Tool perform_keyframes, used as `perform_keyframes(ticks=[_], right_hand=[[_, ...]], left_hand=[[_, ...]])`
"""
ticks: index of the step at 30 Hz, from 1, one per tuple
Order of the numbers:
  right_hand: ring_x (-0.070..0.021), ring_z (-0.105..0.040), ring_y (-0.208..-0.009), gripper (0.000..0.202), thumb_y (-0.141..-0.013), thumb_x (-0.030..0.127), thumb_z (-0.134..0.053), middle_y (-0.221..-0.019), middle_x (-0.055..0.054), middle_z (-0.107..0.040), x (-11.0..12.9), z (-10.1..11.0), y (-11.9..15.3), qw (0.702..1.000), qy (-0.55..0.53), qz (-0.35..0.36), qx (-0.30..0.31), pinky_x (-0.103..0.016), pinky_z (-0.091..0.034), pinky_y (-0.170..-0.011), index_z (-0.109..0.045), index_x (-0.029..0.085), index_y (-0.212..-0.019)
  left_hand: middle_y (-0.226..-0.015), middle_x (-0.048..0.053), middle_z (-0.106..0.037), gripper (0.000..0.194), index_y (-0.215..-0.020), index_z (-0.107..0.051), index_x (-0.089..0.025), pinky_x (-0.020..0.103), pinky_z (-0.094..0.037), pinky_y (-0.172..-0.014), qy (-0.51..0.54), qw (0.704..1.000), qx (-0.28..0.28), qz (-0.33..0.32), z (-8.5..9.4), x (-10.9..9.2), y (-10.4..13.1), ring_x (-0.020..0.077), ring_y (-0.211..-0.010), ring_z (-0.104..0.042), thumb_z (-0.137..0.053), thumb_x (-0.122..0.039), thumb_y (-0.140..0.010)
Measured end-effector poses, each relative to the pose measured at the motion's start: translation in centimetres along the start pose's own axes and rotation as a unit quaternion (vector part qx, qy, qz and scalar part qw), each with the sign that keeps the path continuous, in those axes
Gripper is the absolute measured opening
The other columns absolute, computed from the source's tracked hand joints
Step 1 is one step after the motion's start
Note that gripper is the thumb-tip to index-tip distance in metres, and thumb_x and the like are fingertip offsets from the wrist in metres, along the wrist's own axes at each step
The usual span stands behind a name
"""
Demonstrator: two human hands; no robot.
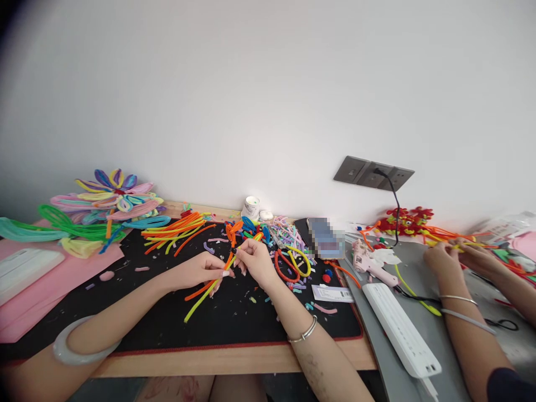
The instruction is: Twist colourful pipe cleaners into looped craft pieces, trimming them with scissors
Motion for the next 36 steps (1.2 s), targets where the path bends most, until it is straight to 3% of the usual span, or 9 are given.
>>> perform_keyframes(ticks=[3, 5, 10, 14, 21, 29, 32, 36], right_hand=[[-0.0077, -0.044, -0.033, 0.017, -0.077, 0.031, -0.049, -0.053, 0.002, -0.06, 0.0, 0.4, 0.0, 0.998, 0.053, -0.002, -0.017, -0.019, -0.034, -0.034, -0.044, 0.019, -0.066], [-0.0084, -0.045, -0.036, 0.016, -0.079, 0.028, -0.045, -0.053, 0.002, -0.058, 0.4, 1.0, 0.2, 0.988, 0.147, 0.016, -0.046, -0.02, -0.035, -0.038, -0.043, 0.02, -0.065], [-0.01, -0.042, -0.045, 0.021, -0.077, 0.021, -0.045, -0.049, 0.004, -0.045, 2.3, 1.8, 0.7, 0.906, 0.392, 0.106, -0.122, -0.022, -0.03, -0.049, -0.038, 0.02, -0.057], [-0.0105, -0.039, -0.047, 0.026, -0.081, 0.024, -0.042, -0.05, 0.003, -0.043, 2.4, 2.0, 0.6, 0.89, 0.425, 0.103, -0.129, -0.023, -0.027, -0.049, -0.036, 0.02, -0.056], [-0.0115, -0.045, -0.049, 0.025, -0.085, 0.02, -0.036, -0.052, 0.003, -0.046, 2.3, 1.6, 0.3, 0.904, 0.406, 0.096, -0.088, -0.022, -0.03, -0.051, -0.038, 0.02, -0.06], [-0.0116, -0.045, -0.051, 0.022, -0.086, 0.021, -0.036, -0.053, 0.003, -0.045, 2.3, 1.6, 0.2, 0.915, 0.38, 0.119, -0.064, -0.023, -0.032, -0.054, -0.038, 0.02, -0.064], [-0.0106, -0.041, -0.049, 0.024, -0.086, 0.025, -0.036, -0.053, 0.004, -0.043, 2.2, 1.8, 0.1, 0.944, 0.306, 0.111, -0.055, -0.022, -0.031, -0.051, -0.034, 0.021, -0.063], [-0.0076, -0.032, -0.042, 0.026, -0.086, 0.033, -0.039, -0.052, 0.007, -0.036, 1.0, 1.6, -0.3, 0.992, 0.112, 0.057, -0.005, -0.02, -0.026, -0.043, -0.031, 0.021, -0.064]], left_hand=[[-0.056, 0.001, -0.062, 0.032, -0.062, -0.059, -0.014, 0.021, -0.044, -0.053, -0.035, 0.998, -0.042, -0.011, 0.6, 0.0, -0.1, 0.0117, -0.049, -0.058, -0.048, -0.037, -0.081], [-0.054, 0.001, -0.063, 0.031, -0.063, -0.06, -0.014, 0.02, -0.043, -0.052, -0.081, 0.993, -0.087, -0.012, 1.3, 0.1, -0.1, 0.0123, -0.049, -0.058, -0.047, -0.037, -0.081], [-0.049, -0.001, -0.061, 0.033, -0.058, -0.06, -0.015, 0.018, -0.037, -0.049, -0.238, 0.955, -0.174, -0.043, 2.8, -0.7, 0.3, 0.0099, -0.046, -0.054, -0.045, -0.033, -0.082], [-0.048, -0.002, -0.06, 0.034, -0.053, -0.055, -0.016, 0.017, -0.033, -0.048, -0.277, 0.941, -0.186, -0.054, 3.0, -1.2, 0.5, 0.008, -0.044, -0.05, -0.044, -0.029, -0.082], [-0.047, -0.003, -0.059, 0.035, -0.051, -0.053, -0.015, 0.017, -0.032, -0.047, -0.278, 0.94, -0.187, -0.059, 2.8, -1.4, 0.5, 0.0074, -0.043, -0.048, -0.044, -0.028, -0.082], [-0.048, -0.002, -0.06, 0.031, -0.062, -0.062, -0.015, 0.016, -0.033, -0.046, -0.21, 0.959, -0.184, -0.047, 2.9, -1.0, 0.4, 0.0081, -0.043, -0.05, -0.044, -0.03, -0.083], [-0.048, -0.001, -0.06, 0.032, -0.064, -0.063, -0.014, 0.017, -0.035, -0.046, -0.19, 0.963, -0.185, -0.042, 3.0, -0.8, 0.4, 0.0087, -0.043, -0.051, -0.043, -0.031, -0.083], [-0.048, -0.001, -0.059, 0.031, -0.065, -0.062, -0.014, 0.017, -0.038, -0.048, -0.169, 0.969, -0.176, -0.046, 2.9, -0.9, 0.3, 0.0091, -0.044, -0.052, -0.043, -0.031, -0.083]])
Point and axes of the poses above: each hand's wrist, its own y-axis away from the middle knuckle, its own z-axis out of the back of the hand, x = y × z, the point moved 8 cm from there along -y, towards the middle knuckle
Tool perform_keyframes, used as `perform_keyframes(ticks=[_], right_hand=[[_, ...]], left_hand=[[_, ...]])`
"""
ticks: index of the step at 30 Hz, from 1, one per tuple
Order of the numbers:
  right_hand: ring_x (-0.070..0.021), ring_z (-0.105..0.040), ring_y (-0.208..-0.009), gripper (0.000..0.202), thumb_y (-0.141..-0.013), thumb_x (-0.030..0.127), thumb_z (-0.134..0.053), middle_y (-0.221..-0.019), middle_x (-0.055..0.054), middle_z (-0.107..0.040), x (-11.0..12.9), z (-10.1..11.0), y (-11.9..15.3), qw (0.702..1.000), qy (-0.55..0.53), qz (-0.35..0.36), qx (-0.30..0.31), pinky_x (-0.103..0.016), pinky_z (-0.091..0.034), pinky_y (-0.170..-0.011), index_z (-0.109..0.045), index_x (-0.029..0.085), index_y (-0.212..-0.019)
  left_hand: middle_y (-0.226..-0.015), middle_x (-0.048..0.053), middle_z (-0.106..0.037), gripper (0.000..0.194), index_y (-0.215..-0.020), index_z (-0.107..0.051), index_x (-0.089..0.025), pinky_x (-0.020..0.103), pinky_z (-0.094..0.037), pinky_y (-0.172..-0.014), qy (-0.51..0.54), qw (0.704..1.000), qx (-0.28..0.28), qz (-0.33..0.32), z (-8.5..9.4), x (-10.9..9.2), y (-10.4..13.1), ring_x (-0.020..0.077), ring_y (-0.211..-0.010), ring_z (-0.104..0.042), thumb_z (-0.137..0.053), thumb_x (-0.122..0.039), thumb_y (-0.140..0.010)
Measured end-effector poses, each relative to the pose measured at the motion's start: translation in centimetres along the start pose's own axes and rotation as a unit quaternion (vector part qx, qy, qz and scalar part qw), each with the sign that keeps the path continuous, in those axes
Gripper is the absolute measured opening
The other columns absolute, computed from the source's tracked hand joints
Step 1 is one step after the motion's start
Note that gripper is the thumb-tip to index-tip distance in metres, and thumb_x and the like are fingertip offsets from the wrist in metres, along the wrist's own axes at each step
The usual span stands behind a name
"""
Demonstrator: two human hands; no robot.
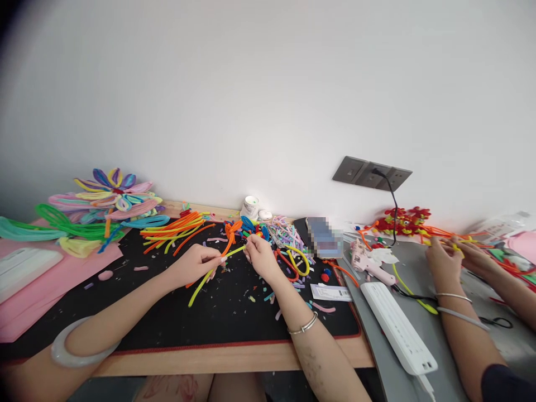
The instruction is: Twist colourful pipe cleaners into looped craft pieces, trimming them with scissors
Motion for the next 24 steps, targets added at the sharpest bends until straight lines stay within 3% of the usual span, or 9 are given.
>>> perform_keyframes(ticks=[3, 5, 10, 13, 20, 24], right_hand=[[-0.005, -0.026, -0.038, 0.029, -0.084, 0.037, -0.044, -0.051, 0.009, -0.033, -0.7, -0.6, 0.0, 0.991, -0.126, -0.034, 0.033, -0.018, -0.02, -0.039, -0.031, 0.021, -0.065], [-0.0045, -0.027, -0.037, 0.029, -0.083, 0.039, -0.046, -0.05, 0.009, -0.036, -0.8, -0.6, 0.0, 0.988, -0.147, -0.035, 0.032, -0.018, -0.021, -0.038, -0.032, 0.021, -0.065], [-0.0055, -0.037, -0.037, 0.028, -0.083, 0.045, -0.044, -0.057, 0.003, -0.053, -0.5, -0.4, 0.0, 0.996, -0.086, -0.026, 0.03, -0.018, -0.025, -0.036, -0.042, 0.019, -0.072], [-0.0055, -0.037, -0.038, 0.023, -0.08, 0.041, -0.049, -0.058, 0.004, -0.054, -0.3, -0.7, 0.2, 0.998, -0.049, -0.022, 0.039, -0.018, -0.027, -0.036, -0.046, 0.018, -0.076], [-0.0054, -0.037, -0.037, 0.018, -0.08, 0.03, -0.048, -0.055, 0.004, -0.055, 0.1, -0.5, 0.4, 1.0, -0.014, -0.008, 0.014, -0.018, -0.029, -0.037, -0.046, 0.018, -0.067], [-0.0055, -0.036, -0.036, 0.018, -0.08, 0.033, -0.048, -0.053, 0.005, -0.052, 0.3, 0.6, 0.2, 0.998, -0.034, 0.006, -0.047, -0.018, -0.028, -0.036, -0.044, 0.019, -0.07]], left_hand=[[-0.047, -0.002, -0.058, 0.031, -0.065, -0.061, -0.014, 0.018, -0.04, -0.048, 0.031, 1.0, 0.004, 0.006, -0.1, 0.0, 0.1, 0.0095, -0.043, -0.053, -0.043, -0.033, -0.083], [-0.048, -0.002, -0.057, 0.031, -0.065, -0.06, -0.014, 0.019, -0.041, -0.048, 0.046, 0.999, 0.005, 0.01, -0.1, 0.1, 0.1, 0.0098, -0.042, -0.053, -0.043, -0.033, -0.083], [-0.048, -0.002, -0.058, 0.031, -0.063, -0.06, -0.015, 0.019, -0.04, -0.048, 0.025, 1.0, -0.014, 0.011, 0.2, 0.2, 0.1, 0.0097, -0.042, -0.052, -0.044, -0.034, -0.082], [-0.048, -0.001, -0.058, 0.032, -0.062, -0.06, -0.015, 0.019, -0.038, -0.048, 0.014, 1.0, -0.007, 0.008, 0.1, 0.1, 0.1, 0.0099, -0.044, -0.052, -0.045, -0.036, -0.081], [-0.048, -0.003, -0.053, 0.037, -0.07, -0.064, -0.014, 0.019, -0.029, -0.044, -0.015, 1.0, 0.024, 0.002, -0.5, 0.1, 0.0, 0.009, -0.044, -0.044, -0.042, -0.04, -0.083], [-0.052, -0.002, -0.05, 0.04, -0.065, -0.063, -0.013, 0.02, -0.031, -0.05, -0.064, 0.997, -0.047, -0.015, 0.9, 0.1, -0.2, 0.0106, -0.052, -0.044, -0.041, -0.042, -0.084]])
Point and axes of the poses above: each hand's wrist, its own y-axis away from the middle knuckle, its own z-axis out of the back of the hand, x = y × z, the point moved 8 cm from there along -y, towards the middle knuckle
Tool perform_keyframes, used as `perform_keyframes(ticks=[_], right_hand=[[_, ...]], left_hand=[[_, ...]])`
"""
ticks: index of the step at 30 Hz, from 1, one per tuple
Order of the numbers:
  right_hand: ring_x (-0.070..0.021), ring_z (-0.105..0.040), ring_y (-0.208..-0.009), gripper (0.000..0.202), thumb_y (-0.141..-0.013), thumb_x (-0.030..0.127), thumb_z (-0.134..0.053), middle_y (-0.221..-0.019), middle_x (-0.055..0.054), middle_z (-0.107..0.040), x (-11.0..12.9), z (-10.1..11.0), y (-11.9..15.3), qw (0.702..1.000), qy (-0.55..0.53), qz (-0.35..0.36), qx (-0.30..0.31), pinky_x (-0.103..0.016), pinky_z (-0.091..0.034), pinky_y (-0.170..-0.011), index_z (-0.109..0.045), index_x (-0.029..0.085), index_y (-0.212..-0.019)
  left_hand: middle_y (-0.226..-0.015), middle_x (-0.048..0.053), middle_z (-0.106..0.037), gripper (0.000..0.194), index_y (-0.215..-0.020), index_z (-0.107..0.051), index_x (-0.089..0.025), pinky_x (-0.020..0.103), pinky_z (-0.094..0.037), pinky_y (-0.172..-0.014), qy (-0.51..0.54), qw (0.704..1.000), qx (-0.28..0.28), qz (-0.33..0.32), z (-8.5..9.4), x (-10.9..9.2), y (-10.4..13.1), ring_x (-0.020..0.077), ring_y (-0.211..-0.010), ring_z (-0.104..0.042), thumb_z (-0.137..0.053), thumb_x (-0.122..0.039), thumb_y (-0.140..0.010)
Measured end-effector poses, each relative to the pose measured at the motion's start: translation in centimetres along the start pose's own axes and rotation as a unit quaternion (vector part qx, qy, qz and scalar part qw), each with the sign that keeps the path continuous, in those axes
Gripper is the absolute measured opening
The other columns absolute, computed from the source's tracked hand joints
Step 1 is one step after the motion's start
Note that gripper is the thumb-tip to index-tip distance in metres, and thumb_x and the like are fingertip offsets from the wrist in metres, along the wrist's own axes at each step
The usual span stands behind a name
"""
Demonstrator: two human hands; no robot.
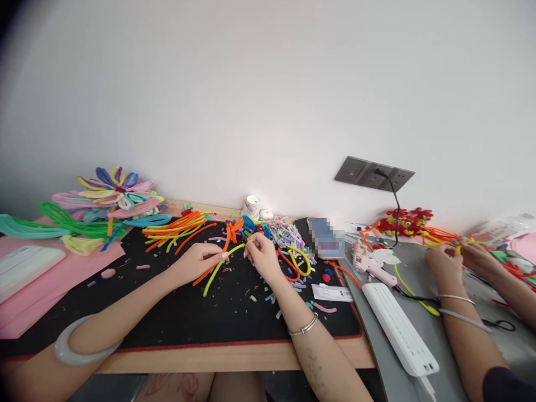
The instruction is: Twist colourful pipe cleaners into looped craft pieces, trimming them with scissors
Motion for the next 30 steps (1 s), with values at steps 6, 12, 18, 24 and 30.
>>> perform_keyframes(ticks=[6, 12, 18, 24, 30], right_hand=[[-0.0062, -0.036, -0.037, 0.021, -0.083, 0.038, -0.047, -0.051, 0.006, -0.047, 0.4, 1.8, -0.1, 0.995, 0.004, 0.026, -0.093, -0.019, -0.027, -0.035, -0.043, 0.02, -0.074], [-0.0065, -0.036, -0.037, 0.02, -0.083, 0.038, -0.046, -0.051, 0.005, -0.047, 0.7, 0.8, 0.2, 0.997, 0.014, 0.033, -0.061, -0.02, -0.026, -0.037, -0.044, 0.02, -0.074], [-0.0071, -0.036, -0.039, 0.024, -0.082, 0.038, -0.049, -0.052, 0.005, -0.048, 1.1, -0.1, 0.7, 0.998, 0.021, 0.03, -0.045, -0.02, -0.027, -0.039, -0.044, 0.019, -0.067], [-0.0075, -0.036, -0.039, 0.031, -0.085, 0.037, -0.043, -0.048, 0.004, -0.045, 1.5, -0.2, 0.8, 0.997, 0.061, 0.035, -0.037, -0.022, -0.029, -0.042, -0.05, 0.018, -0.062], [-0.0086, -0.038, -0.043, 0.024, -0.08, 0.034, -0.05, -0.053, 0.003, -0.051, 0.8, -0.3, 0.7, 0.998, 0.057, 0.019, -0.036, -0.021, -0.03, -0.042, -0.049, 0.019, -0.062]], left_hand=[[-0.07, 0.003, -0.06, 0.036, -0.075, -0.066, -0.015, 0.025, -0.04, -0.063, -0.032, 0.995, -0.081, 0.041, 1.6, 1.4, -0.3, 0.0156, -0.065, -0.054, -0.043, -0.041, -0.082], [-0.089, 0.005, -0.061, 0.035, -0.1, -0.062, -0.017, 0.026, -0.044, -0.065, -0.02, 0.979, -0.201, 0.042, 3.9, 0.8, 0.4, 0.0139, -0.066, -0.053, -0.05, -0.043, -0.079], [-0.05, -0.002, -0.054, 0.033, -0.066, -0.061, -0.013, 0.02, -0.038, -0.043, 0.182, 0.978, 0.073, 0.074, -1.4, 0.1, 0.4, 0.0078, -0.041, -0.046, -0.055, -0.043, -0.076], [-0.052, 0.0, -0.058, 0.029, -0.068, -0.059, -0.012, 0.021, -0.049, -0.05, 0.272, 0.957, 0.021, 0.101, -1.1, 1.3, 0.0, 0.0106, -0.049, -0.057, -0.058, -0.041, -0.076], [-0.077, 0.005, -0.066, 0.032, -0.085, -0.059, -0.013, 0.029, -0.055, -0.067, 0.319, 0.937, -0.07, 0.127, 0.4, 2.0, 0.1, 0.0171, -0.07, -0.067, -0.061, -0.042, -0.074]])
Point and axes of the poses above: each hand's wrist, its own y-axis away from the middle knuckle, its own z-axis out of the back of the hand, x = y × z, the point moved 8 cm from there along -y, towards the middle knuckle
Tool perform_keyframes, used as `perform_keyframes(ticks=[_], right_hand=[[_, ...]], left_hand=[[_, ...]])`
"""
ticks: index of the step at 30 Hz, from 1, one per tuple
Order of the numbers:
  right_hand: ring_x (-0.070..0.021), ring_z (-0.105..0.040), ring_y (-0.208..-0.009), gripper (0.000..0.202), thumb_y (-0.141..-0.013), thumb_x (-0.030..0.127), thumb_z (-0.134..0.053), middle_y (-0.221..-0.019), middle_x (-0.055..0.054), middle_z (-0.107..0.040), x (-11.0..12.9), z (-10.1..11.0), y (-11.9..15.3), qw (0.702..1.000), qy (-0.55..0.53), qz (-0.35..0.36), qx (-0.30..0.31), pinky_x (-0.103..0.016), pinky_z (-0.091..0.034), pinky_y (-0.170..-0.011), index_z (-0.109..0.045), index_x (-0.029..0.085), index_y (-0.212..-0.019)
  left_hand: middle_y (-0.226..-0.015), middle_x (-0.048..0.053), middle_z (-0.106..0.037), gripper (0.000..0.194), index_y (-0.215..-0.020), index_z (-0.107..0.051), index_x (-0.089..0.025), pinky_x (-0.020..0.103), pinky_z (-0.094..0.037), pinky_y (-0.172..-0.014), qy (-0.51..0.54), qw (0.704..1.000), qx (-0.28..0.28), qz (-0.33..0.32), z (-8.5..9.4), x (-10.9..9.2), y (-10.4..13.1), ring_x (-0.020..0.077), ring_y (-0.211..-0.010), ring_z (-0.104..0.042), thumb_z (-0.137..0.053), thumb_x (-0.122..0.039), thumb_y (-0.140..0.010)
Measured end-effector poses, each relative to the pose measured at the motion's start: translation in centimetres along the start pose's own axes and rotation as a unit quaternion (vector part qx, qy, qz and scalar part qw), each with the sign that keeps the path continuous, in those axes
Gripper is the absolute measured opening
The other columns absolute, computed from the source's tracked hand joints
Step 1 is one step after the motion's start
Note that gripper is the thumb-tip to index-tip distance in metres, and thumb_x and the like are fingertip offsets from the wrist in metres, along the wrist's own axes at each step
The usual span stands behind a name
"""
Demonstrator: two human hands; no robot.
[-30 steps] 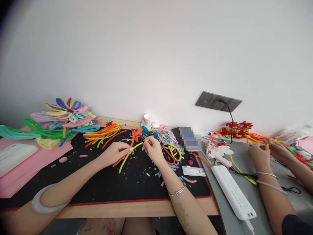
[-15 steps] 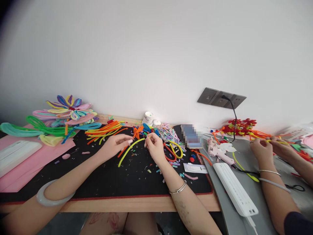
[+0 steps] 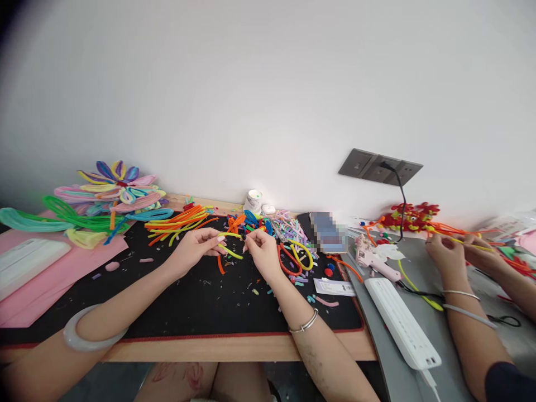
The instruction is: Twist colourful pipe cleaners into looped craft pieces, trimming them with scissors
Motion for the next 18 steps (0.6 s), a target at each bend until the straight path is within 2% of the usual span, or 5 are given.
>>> perform_keyframes(ticks=[5, 10, 13, 16, 18], right_hand=[[-0.0087, -0.037, -0.045, 0.02, -0.079, 0.03, -0.049, -0.054, 0.003, -0.049, -0.2, -0.5, 0.0, 1.0, 0.015, -0.001, 0.026, -0.021, -0.03, -0.043, -0.047, 0.019, -0.063], [-0.0076, -0.037, -0.041, 0.018, -0.077, 0.032, -0.053, -0.051, 0.005, -0.043, -0.8, -0.3, -0.3, 1.0, -0.004, -0.022, 0.016, -0.021, -0.029, -0.039, -0.052, 0.018, -0.065], [-0.0081, -0.042, -0.038, 0.023, -0.078, 0.039, -0.052, -0.05, 0.004, -0.048, -1.2, -0.7, -0.3, 0.996, -0.064, -0.055, 0.036, -0.021, -0.034, -0.038, -0.057, 0.017, -0.074], [-0.0098, -0.051, -0.044, 0.031, -0.08, 0.044, -0.049, -0.059, -0.001, -0.057, -1.2, -1.2, -0.3, 0.987, -0.133, -0.07, 0.058, -0.022, -0.042, -0.041, -0.061, 0.016, -0.083], [-0.0099, -0.054, -0.047, 0.029, -0.079, 0.042, -0.052, -0.065, -0.002, -0.061, -1.1, -1.4, -0.3, 0.984, -0.152, -0.069, 0.068, -0.022, -0.045, -0.042, -0.062, 0.016, -0.087]], left_hand=[[-0.079, 0.004, -0.067, 0.034, -0.097, -0.059, -0.014, 0.029, -0.055, -0.071, 0.061, 0.997, -0.05, -0.009, 0.8, -0.1, 0.0, 0.0175, -0.074, -0.068, -0.063, -0.038, -0.073], [-0.078, 0.006, -0.069, 0.032, -0.093, -0.063, -0.012, 0.028, -0.055, -0.072, 0.082, 0.995, -0.06, -0.003, 1.1, 0.2, 0.0, 0.0177, -0.076, -0.068, -0.065, -0.036, -0.073], [-0.077, 0.006, -0.07, 0.03, -0.091, -0.063, -0.012, 0.028, -0.055, -0.072, 0.084, 0.994, -0.07, -0.001, 1.3, 0.1, 0.0, 0.0178, -0.076, -0.068, -0.066, -0.035, -0.072], [-0.079, 0.006, -0.07, 0.029, -0.09, -0.063, -0.012, 0.028, -0.056, -0.073, 0.081, 0.994, -0.078, -0.002, 1.4, 0.1, 0.0, 0.0183, -0.077, -0.068, -0.066, -0.035, -0.072], [-0.08, 0.006, -0.07, 0.029, -0.09, -0.063, -0.012, 0.028, -0.056, -0.073, 0.081, 0.993, -0.08, -0.003, 1.5, 0.2, 0.0, 0.0184, -0.078, -0.068, -0.066, -0.035, -0.073]])
Point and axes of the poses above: each hand's wrist, its own y-axis away from the middle knuckle, its own z-axis out of the back of the hand, x = y × z, the point moved 8 cm from there along -y, towards the middle knuckle
